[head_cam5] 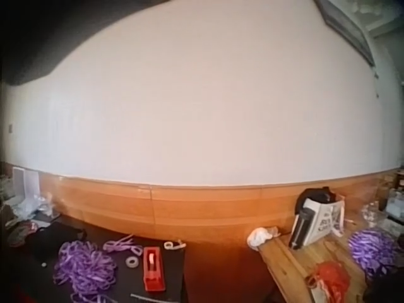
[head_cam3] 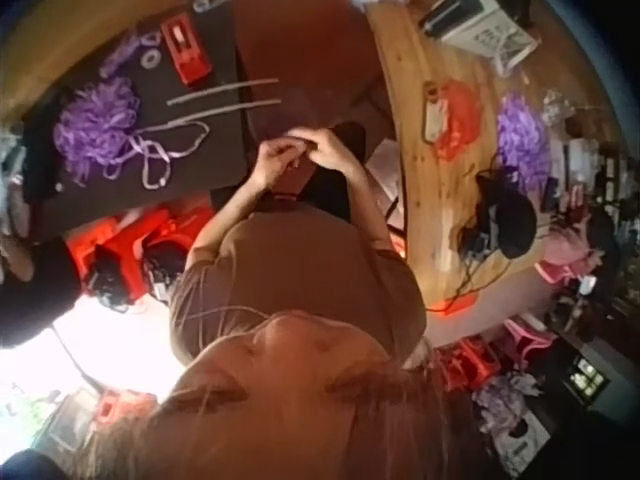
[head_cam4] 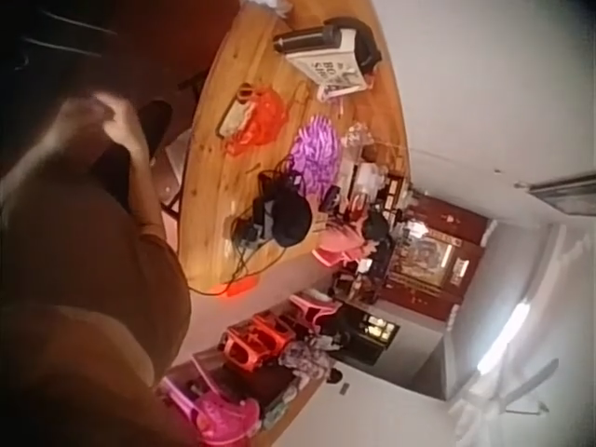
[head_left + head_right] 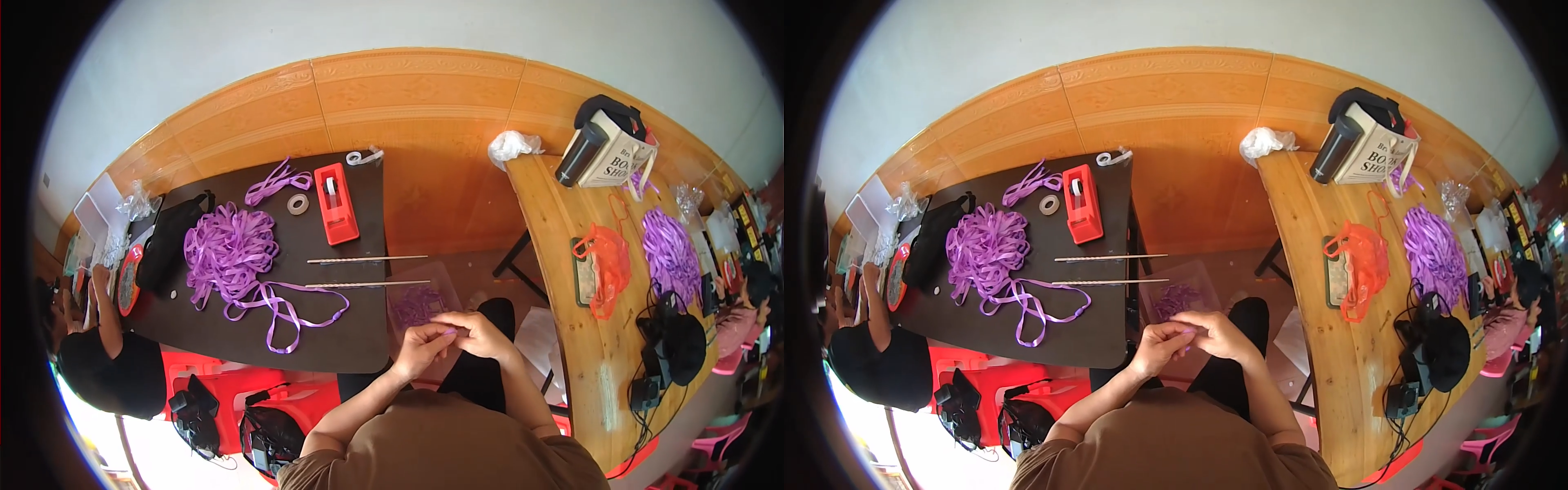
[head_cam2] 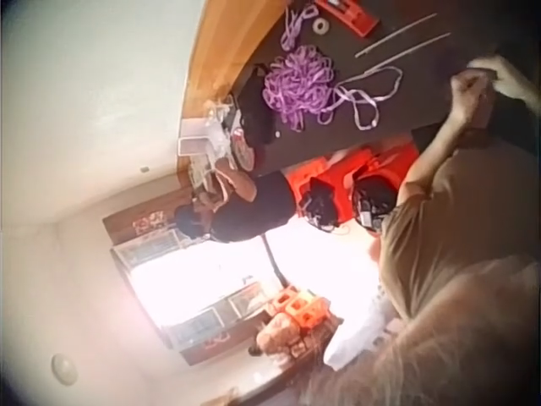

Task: Constructing decorative flowers by wrapping purple ribbons around a metal jig frame and securing them with tape.

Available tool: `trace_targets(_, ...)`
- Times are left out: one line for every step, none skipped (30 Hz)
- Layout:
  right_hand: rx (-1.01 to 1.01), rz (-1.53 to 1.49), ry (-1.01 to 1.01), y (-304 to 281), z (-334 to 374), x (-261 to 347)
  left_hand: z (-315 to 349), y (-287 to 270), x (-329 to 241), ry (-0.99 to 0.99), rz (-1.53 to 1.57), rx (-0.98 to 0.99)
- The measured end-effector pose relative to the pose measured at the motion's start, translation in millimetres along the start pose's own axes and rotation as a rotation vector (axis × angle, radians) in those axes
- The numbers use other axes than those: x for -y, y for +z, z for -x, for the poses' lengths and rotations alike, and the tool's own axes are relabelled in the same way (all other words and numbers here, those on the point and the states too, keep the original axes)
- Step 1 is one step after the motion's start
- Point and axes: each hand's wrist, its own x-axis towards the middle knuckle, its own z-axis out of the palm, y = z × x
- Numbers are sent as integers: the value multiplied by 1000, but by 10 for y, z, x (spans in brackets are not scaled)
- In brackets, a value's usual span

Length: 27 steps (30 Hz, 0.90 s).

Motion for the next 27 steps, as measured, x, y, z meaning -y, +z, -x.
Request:
trace_targets(-108, 74, -77, 62, -32, -12, -1, -8, 4, 36, -9, -14)
trace_targets(-140, 179, -113, 28, -42, -10, -4, -9, 5, 36, -8, -15)
trace_targets(-172, 284, -149, -24, -59, -2, -7, -6, -1, 74, 62, -25)
trace_targets(-229, 334, -210, -52, -72, -41, 5, -1, -5, 110, 132, -35)
trace_targets(-262, 422, -219, -77, -73, -69, 20, -21, 4, 110, 132, -36)
trace_targets(-295, 510, -228, -93, -82, -93, 39, -57, 21, 38, 176, -58)
trace_targets(-331, 536, -252, -92, -125, -96, 51, -96, 41, -31, 219, -80)
trace_targets(-328, 536, -254, -97, -158, -89, 52, -136, 80, -29, 220, -82)
trace_targets(-359, 642, -254, -106, -189, -74, 43, -183, 137, -98, 311, -74)
trace_targets(-389, 746, -255, -106, -225, -60, 36, -227, 190, -166, 402, -68)
trace_targets(-388, 774, -262, -109, -260, -66, 14, -250, 242, -164, 402, -71)
trace_targets(-386, 772, -265, -104, -304, -76, -17, -255, 298, -126, 375, -82)
trace_targets(-423, 786, -289, -117, -360, -91, -63, -228, 274, -88, 346, -88)
trace_targets(-460, 799, -313, -130, -412, -108, -102, -214, 243, -85, 345, -85)
trace_targets(-484, 827, -305, -145, -456, -129, -148, -204, 204, -56, 349, -70)
trace_targets(-520, 821, -325, -176, -529, -134, -205, -198, 146, -25, 352, -55)
trace_targets(-556, 815, -345, -210, -606, -138, -265, -207, 131, -23, 349, -53)
trace_targets(-581, 831, -364, -246, -691, -146, -329, -223, 128, 8, 335, -90)
trace_targets(-571, 826, -389, -278, -772, -115, -366, -218, 103, 47, 320, -124)
trace_targets(-561, 819, -414, -309, -855, -84, -403, -209, 79, 56, 316, -119)
trace_targets(-545, 816, -433, -329, -945, -81, -440, -197, 52, 126, 301, -160)
trace_targets(-524, 809, -450, -362, -1041, -91, -491, -187, 25, 188, 288, -202)
trace_targets(-504, 801, -467, -388, -1127, -97, -536, -182, -1, 189, 287, -201)
trace_targets(-492, 772, -451, -400, -1198, -100, -578, -179, -28, 204, 296, -244)
trace_targets(-493, 769, -454, -396, -1262, -121, -604, -185, -48, 220, 305, -290)
trace_targets(-469, 747, -444, -392, -1324, -153, -636, -202, -58, 222, 303, -291)
trace_targets(-446, 724, -434, -384, -1377, -190, -677, -226, -58, 273, 312, -322)
